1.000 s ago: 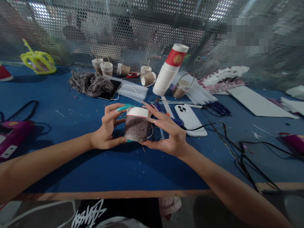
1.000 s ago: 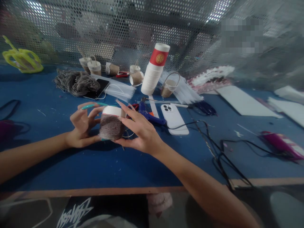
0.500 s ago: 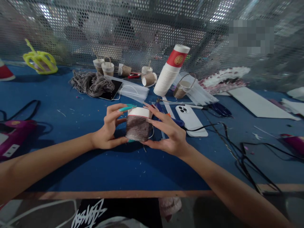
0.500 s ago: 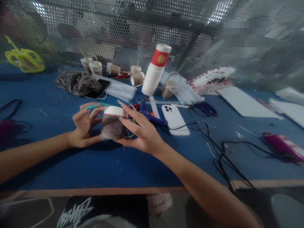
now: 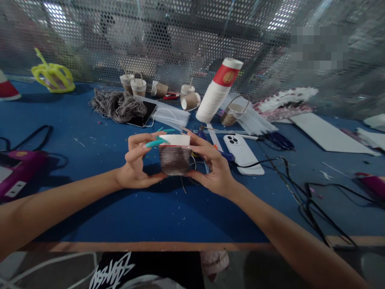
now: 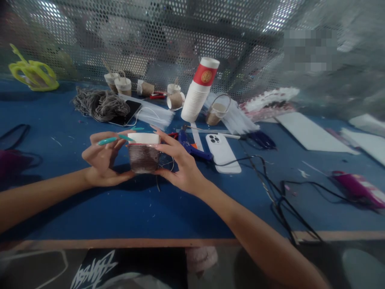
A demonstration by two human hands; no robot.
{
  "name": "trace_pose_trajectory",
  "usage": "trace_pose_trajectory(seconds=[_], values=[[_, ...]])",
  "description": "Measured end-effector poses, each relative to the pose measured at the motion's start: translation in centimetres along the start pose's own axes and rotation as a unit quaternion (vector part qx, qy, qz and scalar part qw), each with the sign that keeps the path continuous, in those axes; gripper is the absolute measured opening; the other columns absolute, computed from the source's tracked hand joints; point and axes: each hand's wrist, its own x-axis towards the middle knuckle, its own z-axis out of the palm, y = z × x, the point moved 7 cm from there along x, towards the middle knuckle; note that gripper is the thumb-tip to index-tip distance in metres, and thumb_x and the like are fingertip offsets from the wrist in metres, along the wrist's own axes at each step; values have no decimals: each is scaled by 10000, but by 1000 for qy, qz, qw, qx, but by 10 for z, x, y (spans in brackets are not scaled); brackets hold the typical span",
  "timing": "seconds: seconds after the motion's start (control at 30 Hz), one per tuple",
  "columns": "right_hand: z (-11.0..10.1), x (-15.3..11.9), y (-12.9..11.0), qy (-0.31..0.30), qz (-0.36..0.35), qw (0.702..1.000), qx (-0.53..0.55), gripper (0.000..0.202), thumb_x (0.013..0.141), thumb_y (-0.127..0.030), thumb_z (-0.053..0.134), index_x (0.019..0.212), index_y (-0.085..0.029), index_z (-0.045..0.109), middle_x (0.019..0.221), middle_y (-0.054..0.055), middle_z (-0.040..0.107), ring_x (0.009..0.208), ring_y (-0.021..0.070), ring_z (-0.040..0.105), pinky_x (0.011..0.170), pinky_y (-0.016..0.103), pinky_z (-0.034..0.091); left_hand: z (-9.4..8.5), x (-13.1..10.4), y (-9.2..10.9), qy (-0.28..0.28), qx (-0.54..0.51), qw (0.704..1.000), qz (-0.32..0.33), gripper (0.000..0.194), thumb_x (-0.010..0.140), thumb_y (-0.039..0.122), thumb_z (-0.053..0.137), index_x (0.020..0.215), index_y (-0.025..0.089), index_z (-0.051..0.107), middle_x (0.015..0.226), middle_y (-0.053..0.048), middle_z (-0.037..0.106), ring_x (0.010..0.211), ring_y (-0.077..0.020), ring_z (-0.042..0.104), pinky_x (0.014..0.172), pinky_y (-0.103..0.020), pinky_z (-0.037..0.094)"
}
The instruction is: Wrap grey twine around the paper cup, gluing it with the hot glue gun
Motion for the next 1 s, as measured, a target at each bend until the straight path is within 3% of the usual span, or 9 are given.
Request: trace_pose_trajectory(seconds=[0.27, 0.43, 0.6, 0.8, 1.0], values=[[3, -4, 6, 4, 25, 998, 62, 832, 824, -126, 763, 1483, -419, 349, 1601, 49, 421, 1501, 271, 376, 1194, 550, 405, -2, 7, 1, 28, -18, 999, 6, 941, 731, 265, 855, 1481, 364, 296, 1319, -57, 464, 1317, -283, 555, 1119, -543, 527], [6, -6, 10, -21, 67, 996, 60, 665, 869, -134, 703, 1403, -416, 423, 1621, 31, 379, 1527, 275, 320, 1185, 587, 399, -3, 6, 1, 44, -10, 999, 0, 979, 713, 271, 866, 1487, 393, 280, 1322, -50, 417, 1297, -281, 564, 1098, -559, 548], [11, -7, 12, -11, 86, 988, 130, 628, 901, -132, 659, 1369, -396, 335, 1606, 66, 363, 1522, 238, 336, 1172, 508, 437, -2, 4, 2, 32, -7, 999, -9, 976, 739, 256, 845, 1502, 390, 250, 1312, -76, 411, 1290, -277, 552, 1103, -543, 553], [14, -7, 15, -5, 110, 985, 133, 653, 906, -180, 665, 1368, -406, 262, 1575, 65, 389, 1521, 226, 340, 1190, 518, 417, -2, 4, 0, 43, -18, 998, -30, 946, 746, 265, 846, 1474, 417, 261, 1318, -67, 412, 1269, -283, 559, 1055, -576, 575], [14, -4, 12, -7, 103, 981, 162, 633, 913, -141, 640, 1367, -403, 286, 1598, 39, 360, 1527, 196, 323, 1221, 488, 379, -1, 7, 4, 32, -40, 999, 13, 976, 713, 169, 861, 1491, 324, 293, 1282, -70, 440, 1322, -296, 560, 1162, -568, 487]])
